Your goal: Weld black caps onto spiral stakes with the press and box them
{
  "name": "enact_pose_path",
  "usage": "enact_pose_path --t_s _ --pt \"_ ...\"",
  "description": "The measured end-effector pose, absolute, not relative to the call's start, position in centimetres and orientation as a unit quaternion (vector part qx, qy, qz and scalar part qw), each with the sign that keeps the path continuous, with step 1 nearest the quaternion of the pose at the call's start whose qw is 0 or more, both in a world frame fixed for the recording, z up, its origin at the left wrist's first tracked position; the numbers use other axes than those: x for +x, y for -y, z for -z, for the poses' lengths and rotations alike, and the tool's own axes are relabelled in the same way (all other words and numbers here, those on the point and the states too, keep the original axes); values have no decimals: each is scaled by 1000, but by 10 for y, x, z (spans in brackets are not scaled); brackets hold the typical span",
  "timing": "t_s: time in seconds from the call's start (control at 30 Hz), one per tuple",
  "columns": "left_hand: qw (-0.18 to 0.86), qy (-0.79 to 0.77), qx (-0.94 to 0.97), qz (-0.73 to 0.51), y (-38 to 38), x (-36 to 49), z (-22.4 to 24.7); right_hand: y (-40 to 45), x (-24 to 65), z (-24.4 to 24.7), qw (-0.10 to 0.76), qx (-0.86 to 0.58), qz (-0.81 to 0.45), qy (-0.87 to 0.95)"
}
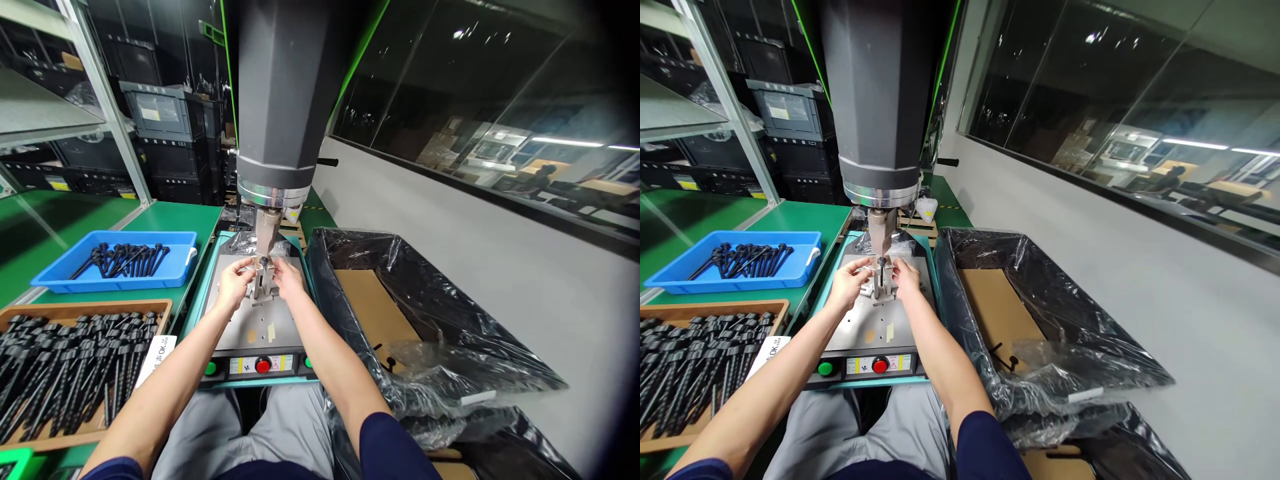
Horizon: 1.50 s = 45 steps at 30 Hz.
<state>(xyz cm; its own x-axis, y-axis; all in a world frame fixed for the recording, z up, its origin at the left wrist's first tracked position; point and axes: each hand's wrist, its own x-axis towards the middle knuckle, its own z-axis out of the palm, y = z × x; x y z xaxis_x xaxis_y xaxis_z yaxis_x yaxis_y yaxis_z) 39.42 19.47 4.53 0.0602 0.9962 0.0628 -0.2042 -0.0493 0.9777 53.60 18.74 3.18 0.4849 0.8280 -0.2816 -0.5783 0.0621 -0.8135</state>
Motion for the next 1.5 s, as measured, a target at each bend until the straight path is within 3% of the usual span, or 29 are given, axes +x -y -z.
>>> enact_pose_path --t_s 0.8,1.03,1.13,1.2,1.3,1.37,1.5 --pt "572 -403 494 -517 -174 389 -46 -168 537 -37 642 -537 -535 114" --pt "505 -457 504 -530 -138 368 -34 -133 535 -22 616 -548 -553 118" --pt "413 -493 527 -556 -105 343 -10 -94 542 2 636 -577 -462 222" --pt "316 -524 554 -564 -84 323 15 -62 553 24 632 -630 -292 344" --pt "156 -573 611 -524 -61 294 62 -17 572 66 546 -701 -48 457" --pt "124 -585 644 -477 -54 279 95 6 582 96 484 -745 -6 458" --pt "197 -586 665 -419 -57 256 138 32 596 143 424 -773 -73 467"
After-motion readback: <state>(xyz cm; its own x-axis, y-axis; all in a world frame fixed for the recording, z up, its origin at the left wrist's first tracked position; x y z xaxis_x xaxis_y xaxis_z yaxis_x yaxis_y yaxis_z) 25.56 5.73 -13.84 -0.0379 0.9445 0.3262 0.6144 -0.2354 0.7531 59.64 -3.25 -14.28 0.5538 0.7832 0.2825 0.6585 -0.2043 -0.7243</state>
